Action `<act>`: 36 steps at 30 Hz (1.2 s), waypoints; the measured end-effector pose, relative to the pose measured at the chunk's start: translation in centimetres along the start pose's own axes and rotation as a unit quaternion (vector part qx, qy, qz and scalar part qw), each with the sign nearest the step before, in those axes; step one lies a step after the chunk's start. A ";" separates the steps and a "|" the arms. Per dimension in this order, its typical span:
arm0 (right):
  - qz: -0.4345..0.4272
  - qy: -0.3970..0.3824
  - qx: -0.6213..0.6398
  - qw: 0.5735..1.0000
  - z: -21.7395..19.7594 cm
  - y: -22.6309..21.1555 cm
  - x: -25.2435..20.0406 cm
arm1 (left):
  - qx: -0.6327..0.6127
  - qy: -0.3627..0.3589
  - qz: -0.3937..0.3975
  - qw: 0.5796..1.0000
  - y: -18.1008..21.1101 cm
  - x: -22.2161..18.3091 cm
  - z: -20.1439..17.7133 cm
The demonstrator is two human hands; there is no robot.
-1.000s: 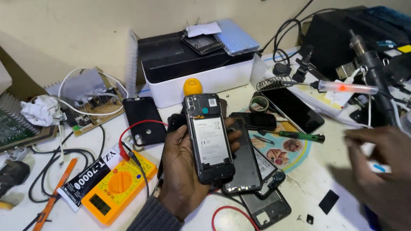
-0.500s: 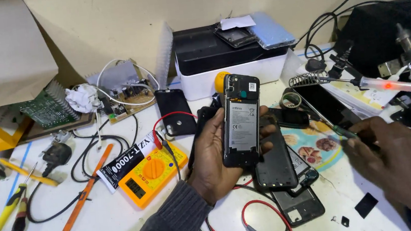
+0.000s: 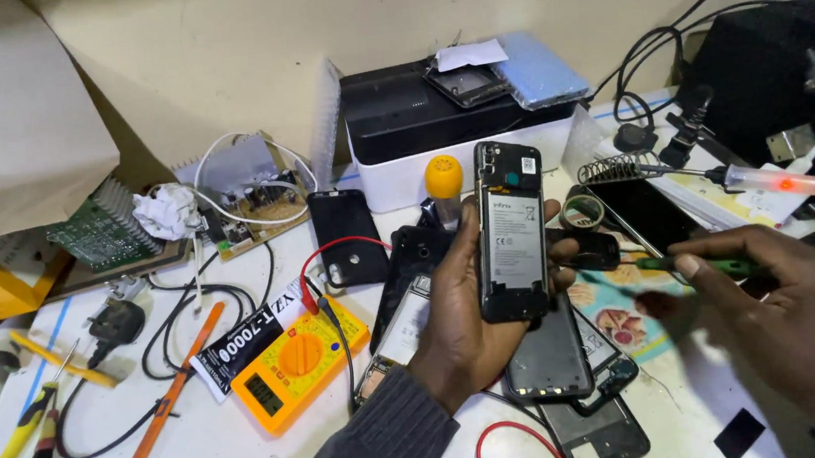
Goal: Disassembling a mobile phone by removing the back cover, battery, and unscrewing internal components on a repair workbench.
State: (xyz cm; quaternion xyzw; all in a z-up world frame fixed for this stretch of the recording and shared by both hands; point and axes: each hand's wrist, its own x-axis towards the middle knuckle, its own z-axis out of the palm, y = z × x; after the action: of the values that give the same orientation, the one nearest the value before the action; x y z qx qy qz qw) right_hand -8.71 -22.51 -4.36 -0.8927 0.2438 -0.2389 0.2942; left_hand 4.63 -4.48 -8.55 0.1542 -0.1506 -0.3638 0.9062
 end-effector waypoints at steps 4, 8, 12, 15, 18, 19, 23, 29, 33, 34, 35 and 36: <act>0.057 0.006 0.066 0.996 0.1 -0.1 -0.7 | 0.002 -0.003 -0.026 1.000 0.6 -0.3 0.0; -0.039 0.078 0.110 0.990 0.3 0.8 -1.0 | 0.005 -0.002 -0.036 0.999 -0.1 -0.2 -0.3; -0.045 0.055 0.181 0.981 0.4 0.8 -1.2 | -0.004 0.002 -0.058 0.998 -0.9 -0.1 -1.0; -0.052 0.042 0.177 0.982 0.4 0.4 -1.2 | -0.016 -0.021 -0.077 0.997 -1.3 0.0 -1.3; -0.057 0.047 0.230 0.970 0.5 0.1 -1.3 | -0.014 -0.019 -0.086 0.996 -1.3 0.1 -1.3; -0.058 0.048 0.230 0.970 0.5 0.3 -1.2 | -0.014 -0.021 -0.086 0.996 -1.2 0.1 -1.2; -0.063 0.065 0.213 0.973 0.3 1.8 -0.9 | 0.035 0.016 -0.092 0.995 -0.9 -0.4 -0.3; -0.003 0.145 0.304 0.942 0.6 5.4 -0.4 | 0.070 0.075 -0.104 0.989 -0.8 0.0 0.6; 0.074 0.161 0.346 0.921 0.4 4.5 -0.4 | 0.084 0.085 -0.189 0.975 -3.0 1.8 -0.8; 0.073 0.161 0.348 0.921 0.5 4.4 -0.4 | 0.085 0.085 -0.188 0.975 -2.6 1.2 -0.1; 0.083 0.162 0.353 0.918 0.5 4.2 -0.4 | 0.113 0.064 -0.212 0.969 -2.2 0.7 0.7; 0.093 0.161 0.359 0.915 0.6 4.1 -0.5 | 0.140 0.045 -0.234 0.961 -1.8 0.0 1.4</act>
State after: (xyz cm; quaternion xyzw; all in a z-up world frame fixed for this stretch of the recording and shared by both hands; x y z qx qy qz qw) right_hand -9.94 -24.87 -7.55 -0.6498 0.2679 -0.4220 0.5726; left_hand 3.01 -5.94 -8.00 0.3271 -0.1188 -0.5334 0.7709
